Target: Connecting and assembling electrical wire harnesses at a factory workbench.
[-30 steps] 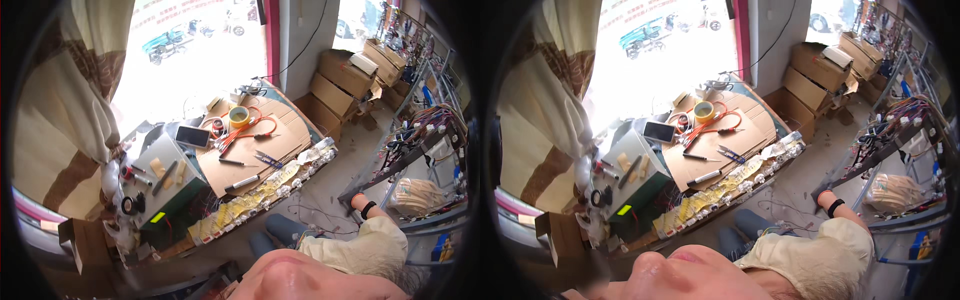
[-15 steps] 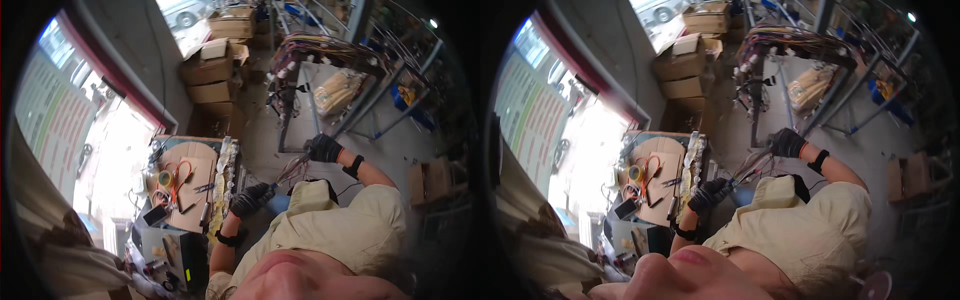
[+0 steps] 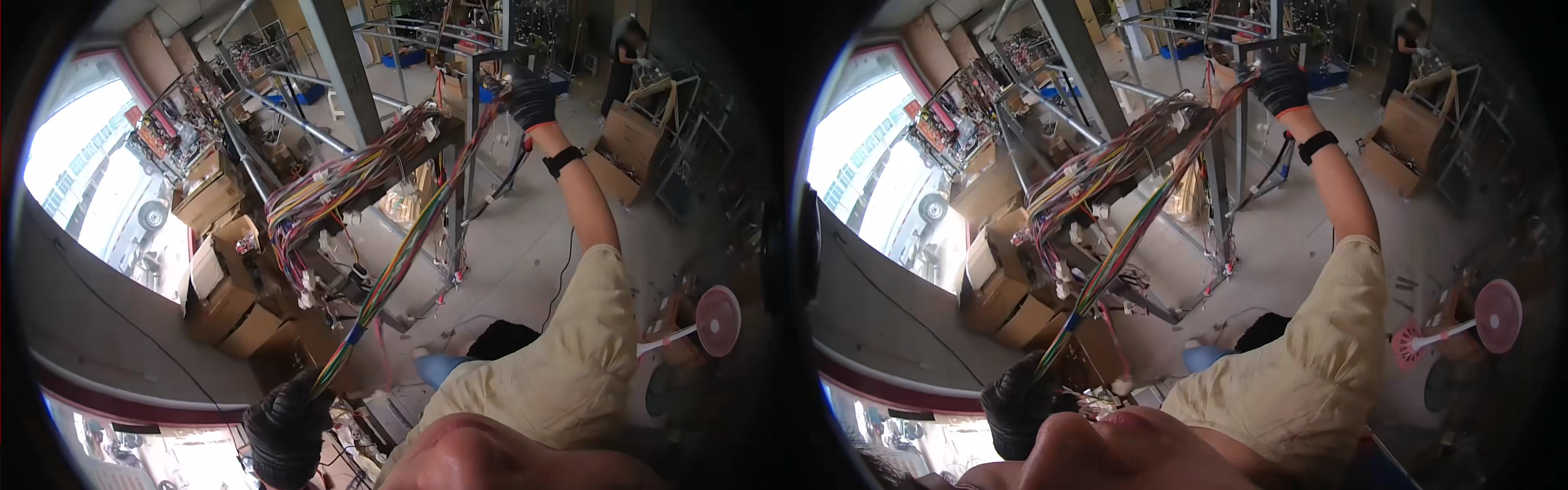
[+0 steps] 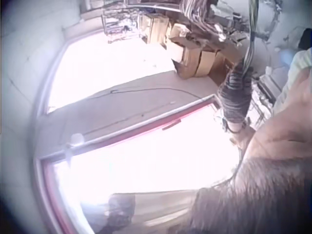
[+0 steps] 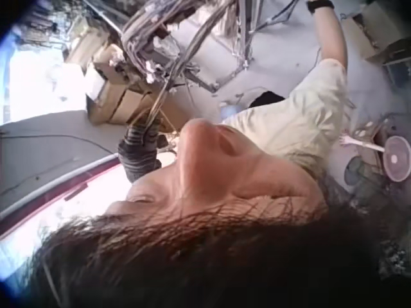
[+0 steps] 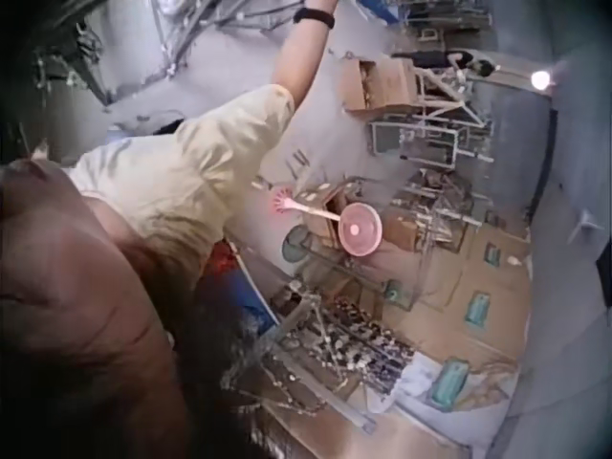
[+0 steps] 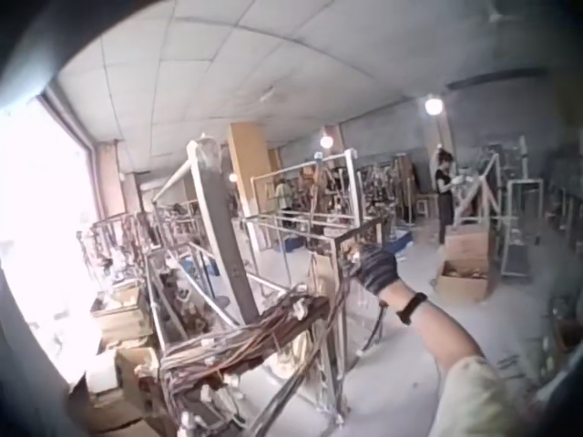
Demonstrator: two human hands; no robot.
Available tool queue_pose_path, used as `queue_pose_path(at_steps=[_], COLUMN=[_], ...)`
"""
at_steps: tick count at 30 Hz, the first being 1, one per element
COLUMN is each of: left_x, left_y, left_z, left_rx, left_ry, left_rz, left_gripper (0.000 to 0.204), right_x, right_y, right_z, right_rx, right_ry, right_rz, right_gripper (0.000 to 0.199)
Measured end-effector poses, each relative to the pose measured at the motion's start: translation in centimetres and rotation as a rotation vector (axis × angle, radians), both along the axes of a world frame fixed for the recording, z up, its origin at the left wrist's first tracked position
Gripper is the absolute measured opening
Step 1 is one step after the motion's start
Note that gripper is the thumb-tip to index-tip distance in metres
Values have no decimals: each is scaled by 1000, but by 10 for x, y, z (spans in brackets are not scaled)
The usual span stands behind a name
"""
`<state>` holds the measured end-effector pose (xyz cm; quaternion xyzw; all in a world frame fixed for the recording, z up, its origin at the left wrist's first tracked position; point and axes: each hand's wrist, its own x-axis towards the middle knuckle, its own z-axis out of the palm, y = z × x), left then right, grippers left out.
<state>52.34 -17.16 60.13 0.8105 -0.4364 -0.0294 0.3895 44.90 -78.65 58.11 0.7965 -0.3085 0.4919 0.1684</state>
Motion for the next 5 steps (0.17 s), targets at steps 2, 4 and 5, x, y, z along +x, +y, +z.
queue_pose_path(at_steps=[2,4,5], left_x=[55,121,173], left_y=[-19,-23,-13], left_z=[0,11,1], left_rx=[-79,-173,-376], left_ry=[250,-375,-126], left_rz=[284,122,47], left_gripper=[25,24,28], right_x=[57,113,130], right_y=[-47,-20,-47], right_z=[14,60,82], right_rx=[62,81,129], right_ry=[58,-149,-2], right_rz=[71,322,246], right_gripper=[34,33,43])
